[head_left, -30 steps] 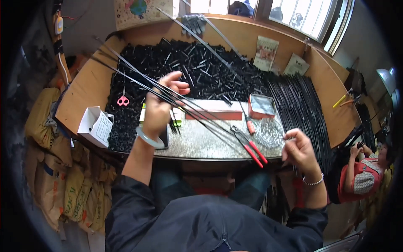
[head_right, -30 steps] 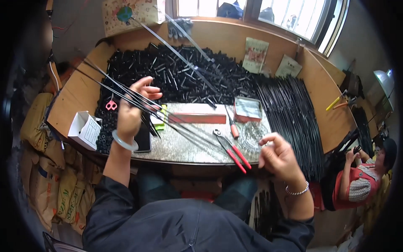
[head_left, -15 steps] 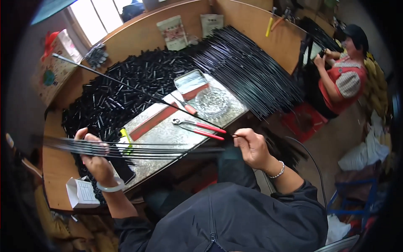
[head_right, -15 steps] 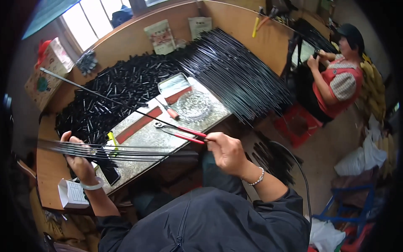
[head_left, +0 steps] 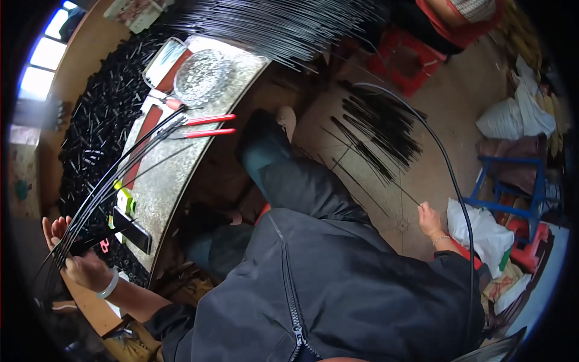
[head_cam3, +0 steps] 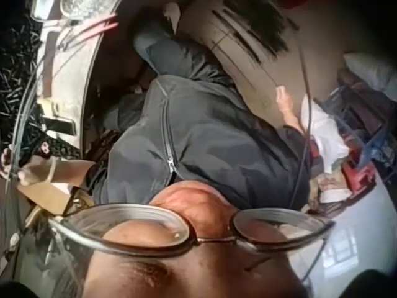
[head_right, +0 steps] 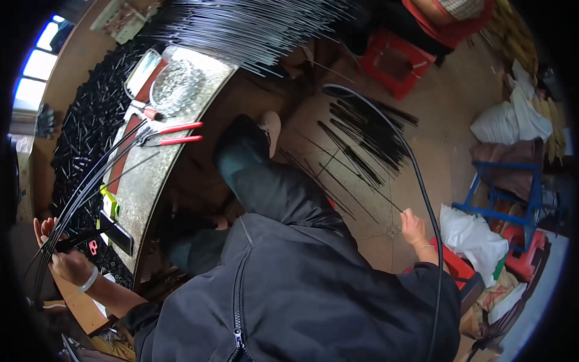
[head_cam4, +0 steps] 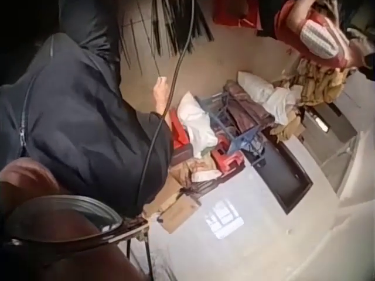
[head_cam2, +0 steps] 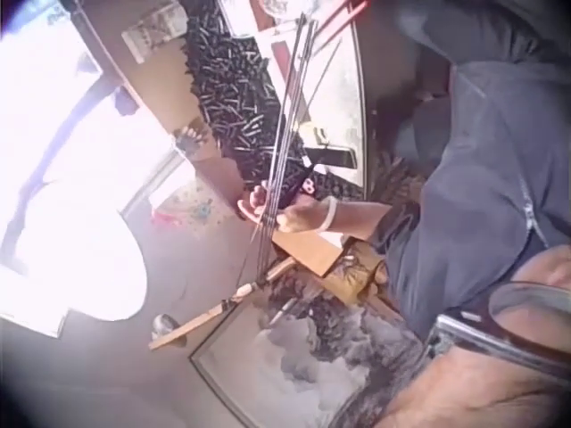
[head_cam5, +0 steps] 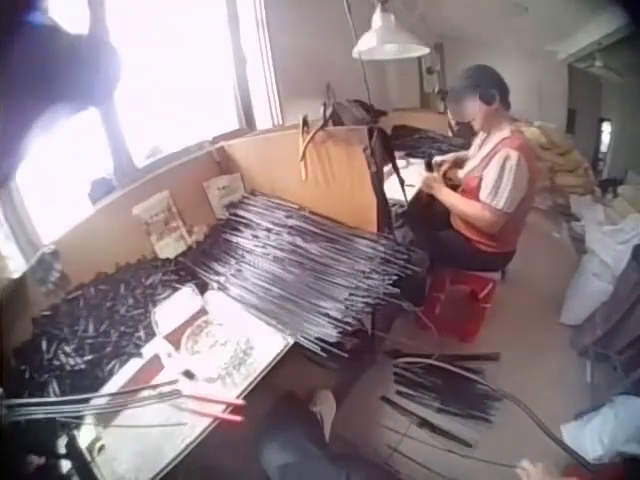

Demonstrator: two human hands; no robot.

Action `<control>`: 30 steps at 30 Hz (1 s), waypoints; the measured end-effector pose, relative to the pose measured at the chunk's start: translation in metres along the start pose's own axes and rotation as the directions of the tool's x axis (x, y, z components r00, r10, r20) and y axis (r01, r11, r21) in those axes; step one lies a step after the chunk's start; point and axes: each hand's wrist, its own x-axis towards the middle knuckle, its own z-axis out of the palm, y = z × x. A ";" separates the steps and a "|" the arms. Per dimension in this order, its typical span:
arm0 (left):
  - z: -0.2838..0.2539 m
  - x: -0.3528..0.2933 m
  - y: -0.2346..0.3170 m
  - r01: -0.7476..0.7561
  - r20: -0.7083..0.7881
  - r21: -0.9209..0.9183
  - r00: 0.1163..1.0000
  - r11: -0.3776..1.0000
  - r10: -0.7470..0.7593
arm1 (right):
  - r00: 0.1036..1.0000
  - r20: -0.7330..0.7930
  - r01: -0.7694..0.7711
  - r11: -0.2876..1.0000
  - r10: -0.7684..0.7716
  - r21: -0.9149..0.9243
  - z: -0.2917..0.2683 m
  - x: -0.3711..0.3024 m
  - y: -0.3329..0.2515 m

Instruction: Assembling long black rods into a central hub or connector using pliers at a production workbench.

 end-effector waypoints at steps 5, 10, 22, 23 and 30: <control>0.006 -0.007 0.005 0.014 0.102 -0.009 0.995 1.000 -0.013 | 0.946 0.263 -0.144 0.973 0.189 -0.182 0.041 -0.017 0.001; 0.032 -0.020 -0.009 0.138 0.226 -0.204 0.970 0.969 -0.090 | 0.815 0.544 0.112 0.865 0.201 -0.488 0.120 -0.013 0.025; 0.055 -0.041 0.013 0.143 0.265 -0.238 0.961 0.961 -0.078 | 0.661 -0.638 0.730 0.535 -0.396 0.425 -0.180 0.303 -0.410; 0.059 -0.040 0.011 0.121 0.247 -0.220 0.967 0.968 -0.064 | 0.631 -0.671 0.712 0.635 -0.390 0.301 -0.191 0.339 -0.418; 0.070 -0.034 0.013 0.129 0.206 -0.280 0.976 0.951 -0.072 | 0.807 -0.509 0.300 0.950 -0.301 -0.086 -0.174 0.574 -0.384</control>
